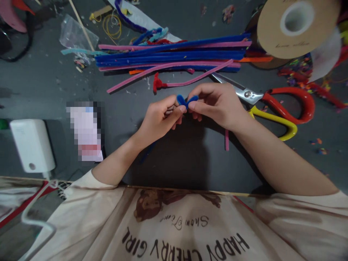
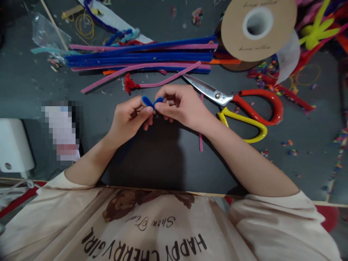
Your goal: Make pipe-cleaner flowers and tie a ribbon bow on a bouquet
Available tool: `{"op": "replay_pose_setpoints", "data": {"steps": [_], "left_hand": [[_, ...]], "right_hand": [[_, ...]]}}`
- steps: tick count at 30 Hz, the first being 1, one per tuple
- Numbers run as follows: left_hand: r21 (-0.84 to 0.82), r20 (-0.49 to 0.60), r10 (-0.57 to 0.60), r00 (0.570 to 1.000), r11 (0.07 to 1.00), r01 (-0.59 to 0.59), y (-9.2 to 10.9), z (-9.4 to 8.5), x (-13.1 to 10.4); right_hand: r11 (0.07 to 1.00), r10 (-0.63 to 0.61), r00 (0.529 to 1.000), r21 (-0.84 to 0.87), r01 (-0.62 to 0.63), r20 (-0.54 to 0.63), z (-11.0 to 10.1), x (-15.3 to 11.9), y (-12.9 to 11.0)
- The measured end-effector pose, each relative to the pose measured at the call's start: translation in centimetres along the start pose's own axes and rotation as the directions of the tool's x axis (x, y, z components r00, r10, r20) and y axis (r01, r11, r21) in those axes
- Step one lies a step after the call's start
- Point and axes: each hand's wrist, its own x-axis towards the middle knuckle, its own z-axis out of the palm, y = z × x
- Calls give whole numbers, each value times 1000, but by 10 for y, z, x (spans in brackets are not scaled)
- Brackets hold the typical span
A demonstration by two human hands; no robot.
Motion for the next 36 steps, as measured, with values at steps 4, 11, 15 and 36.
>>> {"op": "replay_pose_setpoints", "data": {"steps": [4,11,15,36], "left_hand": [[151,12,72,997,986,-73,1,-1,0],[-320,177,-168,970,922,218,11,-7,-1],[-588,392,-305,868,643,491,14,-7,0],[716,-110,512,852,636,-289,-11,3,-11]], "right_hand": [[986,-50,997,-156,58,50,-2,-1,-5],[787,-415,903,-455,416,109,1,-7,-13],[573,-572,802,-615,541,173,3,-13,-6],[838,369,930,434,-331,-3,21,-4,-21]]}}
